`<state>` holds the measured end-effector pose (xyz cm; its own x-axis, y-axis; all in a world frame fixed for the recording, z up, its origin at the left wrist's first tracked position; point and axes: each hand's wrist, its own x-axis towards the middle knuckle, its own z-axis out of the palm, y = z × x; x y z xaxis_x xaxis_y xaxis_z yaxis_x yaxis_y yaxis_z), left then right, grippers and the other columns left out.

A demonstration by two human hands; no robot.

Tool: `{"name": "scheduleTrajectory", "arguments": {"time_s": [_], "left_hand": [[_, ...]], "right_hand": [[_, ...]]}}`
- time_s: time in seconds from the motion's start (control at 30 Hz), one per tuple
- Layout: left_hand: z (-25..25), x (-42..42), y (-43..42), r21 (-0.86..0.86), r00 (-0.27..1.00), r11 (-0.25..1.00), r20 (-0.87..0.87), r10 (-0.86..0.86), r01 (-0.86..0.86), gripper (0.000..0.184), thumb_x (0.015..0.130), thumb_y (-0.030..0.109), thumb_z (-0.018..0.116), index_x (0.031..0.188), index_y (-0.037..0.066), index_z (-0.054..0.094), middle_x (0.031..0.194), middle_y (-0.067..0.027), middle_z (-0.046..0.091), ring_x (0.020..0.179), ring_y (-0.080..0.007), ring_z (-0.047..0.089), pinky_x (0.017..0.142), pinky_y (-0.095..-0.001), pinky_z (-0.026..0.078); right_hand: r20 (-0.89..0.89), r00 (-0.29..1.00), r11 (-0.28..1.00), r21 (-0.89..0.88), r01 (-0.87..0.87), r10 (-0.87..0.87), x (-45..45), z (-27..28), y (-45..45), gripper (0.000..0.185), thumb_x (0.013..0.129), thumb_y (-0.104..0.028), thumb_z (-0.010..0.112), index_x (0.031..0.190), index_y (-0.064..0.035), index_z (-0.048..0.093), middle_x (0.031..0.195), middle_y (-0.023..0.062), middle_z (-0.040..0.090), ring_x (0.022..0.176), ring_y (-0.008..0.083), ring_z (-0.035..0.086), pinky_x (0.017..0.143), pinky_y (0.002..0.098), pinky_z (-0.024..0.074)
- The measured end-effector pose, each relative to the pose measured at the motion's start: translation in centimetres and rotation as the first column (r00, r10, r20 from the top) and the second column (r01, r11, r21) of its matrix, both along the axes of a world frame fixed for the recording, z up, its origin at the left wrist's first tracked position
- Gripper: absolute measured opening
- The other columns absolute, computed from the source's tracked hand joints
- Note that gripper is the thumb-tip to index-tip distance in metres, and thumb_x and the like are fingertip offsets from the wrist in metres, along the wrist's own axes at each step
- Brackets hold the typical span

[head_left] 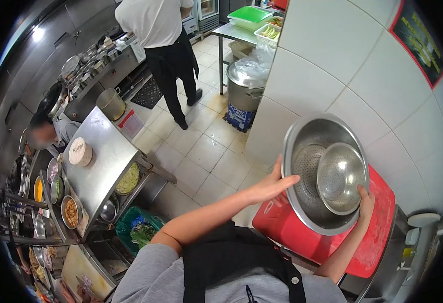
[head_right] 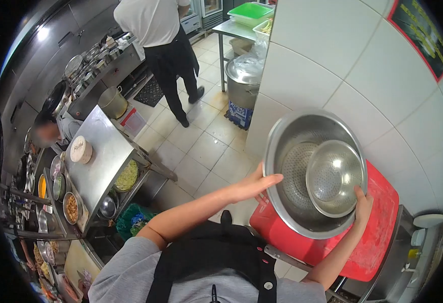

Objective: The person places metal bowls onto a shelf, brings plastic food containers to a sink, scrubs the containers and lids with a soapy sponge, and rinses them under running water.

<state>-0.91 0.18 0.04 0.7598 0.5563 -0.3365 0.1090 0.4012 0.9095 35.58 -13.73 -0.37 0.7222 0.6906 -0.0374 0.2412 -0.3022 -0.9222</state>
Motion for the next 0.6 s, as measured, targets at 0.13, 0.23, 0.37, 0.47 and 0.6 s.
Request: {"name": "scheduleTrajectory", "arguments": {"time_s": [0.13,0.23,0.37,0.47,0.6], "left_hand": [[-2.4,-5.3,6.7,-0.335,0.987,0.941,0.159,0.000,0.054,0.054,0.090,0.039,0.056,0.128,0.001,0.046,0.122,-0.0151,0.055,0.104,-0.0253,0.059,0.094,-0.0414,0.046],[-5.6,-8.6,11.0,-0.420,0.966,0.893,0.116,0.230,-0.163,0.032,0.087,0.024,0.058,0.108,-0.001,0.057,0.107,-0.0123,0.060,0.099,-0.0214,0.059,0.090,-0.0401,0.047],[-12.1,-14.5,17.4,-0.429,0.906,0.821,0.015,0.424,-0.377,0.025,0.078,0.011,0.057,0.099,-0.004,0.057,0.091,-0.0092,0.059,0.085,-0.0200,0.058,0.081,-0.0385,0.048],[-12.2,-19.1,22.4,-0.420,0.851,0.762,-0.052,0.522,-0.493,0.021,0.076,0.009,0.057,0.092,-0.004,0.057,0.086,-0.0082,0.057,0.078,-0.0192,0.056,0.075,-0.0376,0.049],[-13.3,-24.2,27.8,-0.458,0.758,0.639,-0.131,0.639,-0.618,0.013,0.075,0.008,0.057,0.083,-0.001,0.057,0.079,-0.0079,0.056,0.073,-0.0197,0.056,0.071,-0.0367,0.048]], "right_hand": [[0.096,0.985,0.988,-0.061,-0.142,0.147,-4.7,1.8,10.4,0.032,0.082,-0.020,0.062,0.100,0.0066,0.066,0.088,0.0112,0.068,0.078,0.0156,0.061,0.073,0.0309,0.0465],[0.142,0.966,0.976,-0.009,-0.216,0.216,-8.6,1.0,19.0,0.030,0.084,-0.020,0.062,0.099,0.0060,0.066,0.086,0.0091,0.068,0.077,0.0151,0.060,0.072,0.0307,0.0468],[0.176,0.935,0.952,-0.060,-0.302,0.308,-16.8,0.1,27.6,0.033,0.088,-0.024,0.061,0.104,0.0052,0.065,0.090,0.0085,0.068,0.080,0.0143,0.060,0.074,0.0303,0.0468],[0.059,0.932,0.933,-0.006,-0.359,0.359,-20.7,-2.2,33.8,0.036,0.092,-0.028,0.059,0.107,0.0043,0.064,0.095,0.0086,0.067,0.085,0.0141,0.059,0.076,0.0299,0.0465],[-0.442,0.819,0.928,0.112,-0.356,0.367,-24.1,-7.0,41.0,0.047,0.097,-0.045,0.048,0.105,-0.0008,0.062,0.088,0.0030,0.064,0.075,0.0093,0.055,0.065,0.0254,0.0445]]}}
